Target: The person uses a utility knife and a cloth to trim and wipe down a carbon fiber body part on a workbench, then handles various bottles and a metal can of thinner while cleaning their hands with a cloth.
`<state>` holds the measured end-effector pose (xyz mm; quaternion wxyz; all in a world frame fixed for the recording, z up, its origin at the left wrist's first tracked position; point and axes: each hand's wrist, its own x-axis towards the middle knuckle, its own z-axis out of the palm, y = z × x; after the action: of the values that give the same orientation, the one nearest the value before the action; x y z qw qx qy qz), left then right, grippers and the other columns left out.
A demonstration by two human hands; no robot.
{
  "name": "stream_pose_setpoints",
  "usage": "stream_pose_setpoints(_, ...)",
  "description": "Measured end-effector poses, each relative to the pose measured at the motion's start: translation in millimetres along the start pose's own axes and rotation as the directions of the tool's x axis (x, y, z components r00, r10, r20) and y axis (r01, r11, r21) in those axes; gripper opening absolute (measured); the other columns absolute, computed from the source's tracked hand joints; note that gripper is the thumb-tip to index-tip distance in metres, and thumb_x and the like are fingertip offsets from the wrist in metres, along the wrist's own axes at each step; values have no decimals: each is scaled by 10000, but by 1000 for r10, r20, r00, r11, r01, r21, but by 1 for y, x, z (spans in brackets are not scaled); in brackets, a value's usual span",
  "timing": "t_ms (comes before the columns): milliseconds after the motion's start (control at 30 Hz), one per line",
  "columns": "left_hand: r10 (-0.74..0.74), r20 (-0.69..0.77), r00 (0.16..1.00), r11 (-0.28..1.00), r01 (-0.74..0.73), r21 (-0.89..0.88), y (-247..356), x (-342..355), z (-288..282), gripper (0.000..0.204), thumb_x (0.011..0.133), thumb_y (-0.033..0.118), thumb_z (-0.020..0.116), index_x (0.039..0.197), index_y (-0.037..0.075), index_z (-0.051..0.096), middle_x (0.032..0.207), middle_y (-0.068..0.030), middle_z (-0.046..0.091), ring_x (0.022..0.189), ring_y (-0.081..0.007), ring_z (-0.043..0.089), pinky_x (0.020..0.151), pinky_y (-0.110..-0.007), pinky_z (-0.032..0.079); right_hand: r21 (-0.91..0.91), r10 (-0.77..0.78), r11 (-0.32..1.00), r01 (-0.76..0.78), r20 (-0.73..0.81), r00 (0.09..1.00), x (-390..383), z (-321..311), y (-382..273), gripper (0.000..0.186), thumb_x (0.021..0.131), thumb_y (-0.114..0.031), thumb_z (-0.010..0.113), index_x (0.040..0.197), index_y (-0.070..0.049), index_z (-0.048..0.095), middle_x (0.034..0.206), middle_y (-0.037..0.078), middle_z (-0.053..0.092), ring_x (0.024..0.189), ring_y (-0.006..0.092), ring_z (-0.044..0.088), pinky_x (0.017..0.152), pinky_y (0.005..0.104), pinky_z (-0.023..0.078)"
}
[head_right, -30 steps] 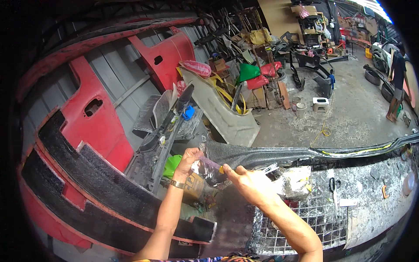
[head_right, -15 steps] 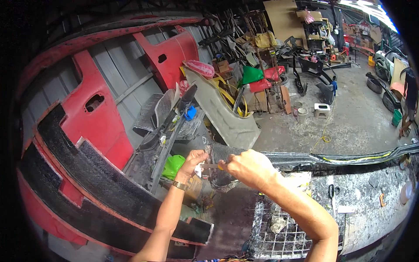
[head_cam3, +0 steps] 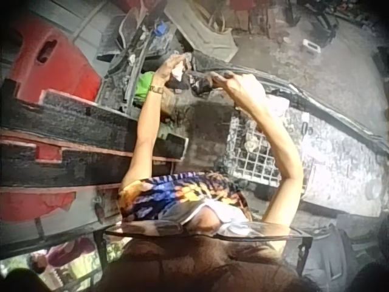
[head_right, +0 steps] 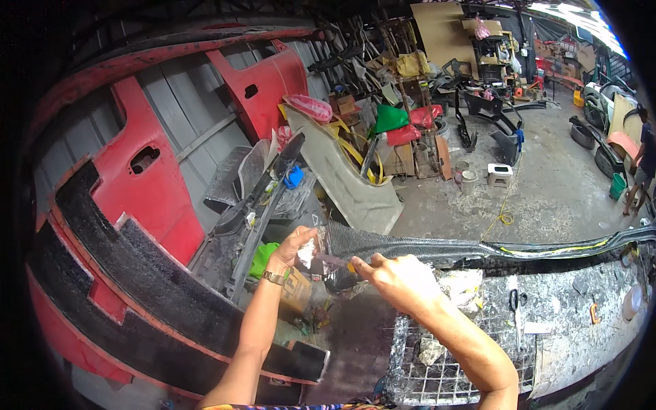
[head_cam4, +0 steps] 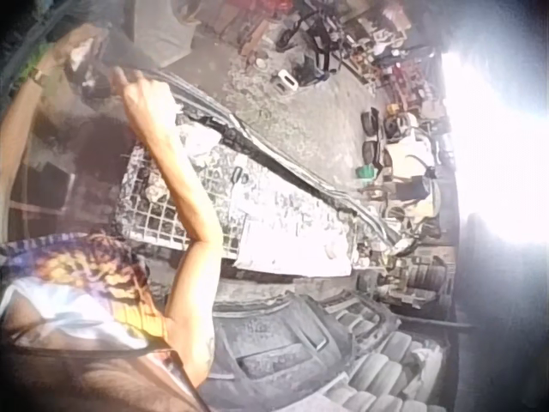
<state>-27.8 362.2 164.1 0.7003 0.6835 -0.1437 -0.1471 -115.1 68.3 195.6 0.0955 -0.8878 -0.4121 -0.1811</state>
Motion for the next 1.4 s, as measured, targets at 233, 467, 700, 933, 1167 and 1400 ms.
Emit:
stream_pose_setpoints(233, 22, -10, 1000, 987, -20, 161, 11, 6, 8, 312, 883, 289, 598, 628, 109, 592, 575, 62, 544, 473, -2, 433, 414, -189, 286, 94, 115, 990, -105, -105, 988, -6, 28, -14, 468, 829, -112, 519, 1294, -144, 473, 759, 101, 542, 611, 266, 623, 519, 374, 495)
stream_pose_setpoints(467, 67, -15, 998, 989, -65, 131, 7, 2, 11, 350, 881, 328, 601, 646, 69, 621, 563, 18, 564, 474, -31, 482, 430, -190, 338, 238, 271, 943, -233, -139, 953, -16, 50, -26, 387, 873, -230, 568, 1249, -154, 520, 718, 82, 538, 580, 264, 595, 511, 384, 479)
stream_pose_setpoints(700, 57, -12, 998, 991, -55, 121, 6, 5, 12, 356, 887, 316, 588, 626, 75, 605, 558, 10, 553, 482, -42, 478, 450, -194, 343, 333, 266, 920, -208, -138, 954, -28, 47, -17, 358, 854, -224, 604, 1207, -171, 565, 723, 70, 558, 580, 266, 590, 524, 367, 489)
stream_pose_setpoints(933, 41, 31, 999, 988, -46, 148, 13, 4, 14, 361, 901, 304, 568, 603, 101, 568, 538, 23, 525, 458, -35, 460, 416, -191, 314, 169, 202, 967, -189, -61, 977, -17, 36, -21, 388, 867, -197, 561, 1252, -169, 522, 754, 55, 552, 588, 237, 605, 507, 358, 487)
stream_pose_setpoints(1167, 49, 21, 999, 988, -51, 148, 11, 4, 13, 353, 901, 297, 568, 604, 106, 568, 537, 29, 526, 472, -35, 487, 421, -186, 338, 139, 116, 982, -125, 77, 990, -5, 15, -15, 457, 828, -121, 520, 1282, -128, 470, 809, 123, 595, 646, 286, 644, 547, 380, 517)
stream_pose_setpoints(1400, 3, 5, 1000, 987, -3, 164, 12, -1, 12, 344, 908, 347, 563, 746, 55, 644, 613, 20, 556, 543, -43, 479, 498, -200, 371, 294, 104, 950, -107, 26, 994, -18, 24, -2, 396, 873, -221, 531, 1265, -191, 487, 827, 130, 601, 653, 302, 640, 548, 385, 513)
